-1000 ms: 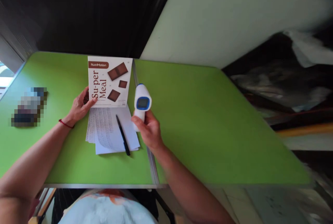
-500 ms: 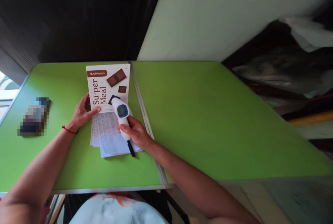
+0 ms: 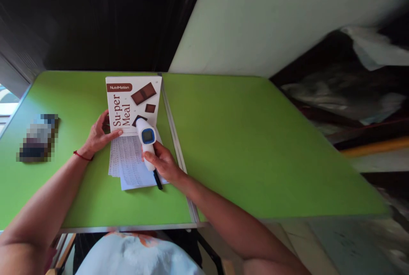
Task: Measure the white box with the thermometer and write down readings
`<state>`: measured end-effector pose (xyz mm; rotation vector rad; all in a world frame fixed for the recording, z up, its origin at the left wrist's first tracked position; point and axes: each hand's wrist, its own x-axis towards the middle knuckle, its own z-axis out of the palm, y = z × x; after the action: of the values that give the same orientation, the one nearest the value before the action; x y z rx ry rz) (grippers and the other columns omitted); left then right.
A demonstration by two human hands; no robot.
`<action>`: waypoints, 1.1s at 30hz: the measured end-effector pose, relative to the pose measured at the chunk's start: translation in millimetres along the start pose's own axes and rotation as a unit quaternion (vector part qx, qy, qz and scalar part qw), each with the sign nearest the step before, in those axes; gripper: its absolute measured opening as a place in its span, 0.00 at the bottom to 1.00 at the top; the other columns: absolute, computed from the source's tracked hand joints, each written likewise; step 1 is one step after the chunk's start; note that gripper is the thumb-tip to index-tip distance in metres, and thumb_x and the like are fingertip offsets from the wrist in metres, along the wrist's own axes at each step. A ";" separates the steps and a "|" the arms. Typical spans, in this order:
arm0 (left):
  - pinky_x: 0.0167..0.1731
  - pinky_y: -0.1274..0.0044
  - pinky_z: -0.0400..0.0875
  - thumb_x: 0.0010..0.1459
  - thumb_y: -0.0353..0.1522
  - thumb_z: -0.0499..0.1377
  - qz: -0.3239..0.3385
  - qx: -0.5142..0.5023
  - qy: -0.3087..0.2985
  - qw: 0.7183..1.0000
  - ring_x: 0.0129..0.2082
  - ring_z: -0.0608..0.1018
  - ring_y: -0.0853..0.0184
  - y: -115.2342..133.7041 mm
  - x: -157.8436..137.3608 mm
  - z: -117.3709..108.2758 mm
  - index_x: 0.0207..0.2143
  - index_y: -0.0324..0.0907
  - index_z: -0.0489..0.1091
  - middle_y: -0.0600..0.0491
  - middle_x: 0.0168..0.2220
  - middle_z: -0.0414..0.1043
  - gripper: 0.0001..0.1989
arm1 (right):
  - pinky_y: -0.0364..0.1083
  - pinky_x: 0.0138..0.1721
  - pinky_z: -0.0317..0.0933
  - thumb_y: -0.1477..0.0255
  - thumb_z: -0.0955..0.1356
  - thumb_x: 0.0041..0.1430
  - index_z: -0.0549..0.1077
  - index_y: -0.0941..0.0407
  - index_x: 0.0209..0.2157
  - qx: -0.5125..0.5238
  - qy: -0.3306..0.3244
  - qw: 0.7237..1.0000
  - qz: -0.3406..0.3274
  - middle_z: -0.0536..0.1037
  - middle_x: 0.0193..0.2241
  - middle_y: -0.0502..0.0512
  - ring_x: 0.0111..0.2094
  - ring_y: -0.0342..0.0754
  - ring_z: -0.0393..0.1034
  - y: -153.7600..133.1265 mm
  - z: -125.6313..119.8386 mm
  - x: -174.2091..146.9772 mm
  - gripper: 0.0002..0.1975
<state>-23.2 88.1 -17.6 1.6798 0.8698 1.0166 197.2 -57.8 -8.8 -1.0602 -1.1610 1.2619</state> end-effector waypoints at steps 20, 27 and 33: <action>0.52 0.57 0.80 0.47 0.45 0.78 -0.002 0.004 0.002 1.000 0.49 0.83 0.51 -2.7 -0.6 0.1 0.61 0.43 0.69 0.42 0.51 0.80 0.42 | 0.45 0.29 0.63 0.44 0.74 0.54 0.69 0.52 0.35 -0.005 0.000 1.000 0.007 0.73 0.25 0.46 0.25 0.42 0.65 0.2 -1.5 -1.1 0.26; 0.52 0.57 0.80 0.47 0.45 0.78 0.004 0.006 -0.006 1.000 0.49 0.83 0.51 0.9 -0.3 0.3 0.61 0.43 0.69 0.42 0.52 0.81 0.42 | 0.45 0.29 0.64 0.44 0.73 0.54 0.69 0.52 0.36 -0.003 -0.006 1.000 0.012 0.72 0.25 0.46 0.26 0.43 0.65 2.3 -1.6 -1.4 0.26; 0.52 0.57 0.79 0.47 0.46 0.77 0.003 0.015 -0.008 1.000 0.48 0.83 0.52 -1.2 -0.4 -0.9 0.63 0.44 0.68 0.43 0.51 0.81 0.43 | 0.45 0.29 0.62 0.45 0.74 0.54 0.69 0.52 0.36 0.006 -0.005 1.000 0.007 0.72 0.25 0.46 0.25 0.42 0.64 3.5 -2.4 -1.2 0.26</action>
<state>-24.2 88.4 -18.7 1.7137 0.8737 0.9975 199.1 -58.7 -12.7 -1.0563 -1.1540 1.2846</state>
